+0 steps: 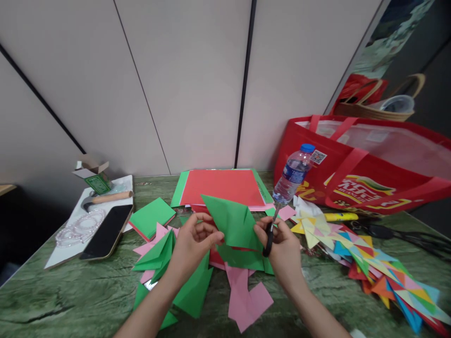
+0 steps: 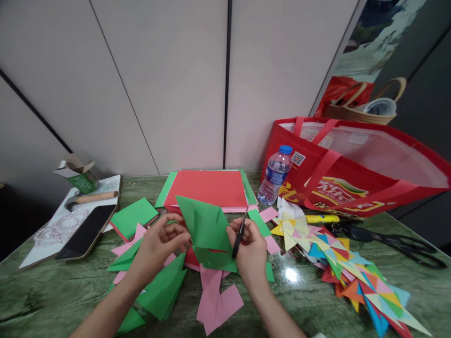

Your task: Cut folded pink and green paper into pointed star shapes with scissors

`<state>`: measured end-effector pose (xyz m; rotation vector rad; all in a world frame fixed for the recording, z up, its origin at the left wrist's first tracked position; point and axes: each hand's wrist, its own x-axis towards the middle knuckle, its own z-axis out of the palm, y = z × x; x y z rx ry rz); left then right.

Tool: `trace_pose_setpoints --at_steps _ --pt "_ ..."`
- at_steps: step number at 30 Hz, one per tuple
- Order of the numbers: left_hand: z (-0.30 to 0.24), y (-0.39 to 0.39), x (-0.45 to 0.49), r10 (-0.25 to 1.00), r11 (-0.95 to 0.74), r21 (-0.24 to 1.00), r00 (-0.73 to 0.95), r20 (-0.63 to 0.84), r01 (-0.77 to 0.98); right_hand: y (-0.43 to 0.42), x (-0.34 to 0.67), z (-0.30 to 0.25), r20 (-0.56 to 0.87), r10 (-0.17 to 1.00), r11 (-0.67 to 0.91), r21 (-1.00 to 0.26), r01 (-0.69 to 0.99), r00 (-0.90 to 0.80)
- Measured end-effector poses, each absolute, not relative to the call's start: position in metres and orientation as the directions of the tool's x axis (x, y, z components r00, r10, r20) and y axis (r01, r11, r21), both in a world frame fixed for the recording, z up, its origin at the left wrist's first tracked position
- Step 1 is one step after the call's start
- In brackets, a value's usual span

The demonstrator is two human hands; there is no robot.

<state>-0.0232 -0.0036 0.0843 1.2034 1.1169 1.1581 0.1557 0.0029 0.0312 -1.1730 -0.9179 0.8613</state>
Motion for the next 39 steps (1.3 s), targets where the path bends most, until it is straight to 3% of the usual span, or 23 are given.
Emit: trace_pose_setpoints --at_steps 5,11,15,22,27,33,39 --pt "0.084 -0.005 -0.022 0.985 0.036 0.996 0.168 -0.049 0.085 0.004 0.155 0.028 0.158 0.921 0.180 -0.983 -0.030 0.356" --pt "0.075 0.002 -0.028 1.000 -0.013 0.989 -0.006 0.014 0.146 0.002 0.155 0.031 0.140 0.931 0.165 -0.985 -0.047 0.338" --pt "0.073 0.004 -0.030 0.997 -0.023 0.998 -0.067 0.027 0.058 0.001 0.154 0.033 0.155 0.936 0.177 -0.983 -0.045 0.315" --pt "0.076 -0.001 -0.024 0.996 0.086 0.991 -0.002 -0.087 -0.102 0.003 0.155 0.027 0.156 0.935 0.180 -0.983 -0.046 0.319" --pt "0.075 0.000 -0.022 0.997 0.030 0.987 -0.070 -0.042 -0.160 0.002 0.155 0.027 0.158 0.941 0.172 -0.985 -0.020 0.299" --pt "0.074 -0.003 -0.021 0.998 -0.066 0.996 -0.020 0.065 -0.053 0.000 0.154 0.030 0.168 0.940 0.165 -0.986 0.034 0.297" --pt "0.081 -0.004 -0.022 0.997 -0.018 0.994 0.080 0.009 0.108 -0.002 0.153 0.032 0.175 0.937 0.170 -0.984 0.044 0.301"
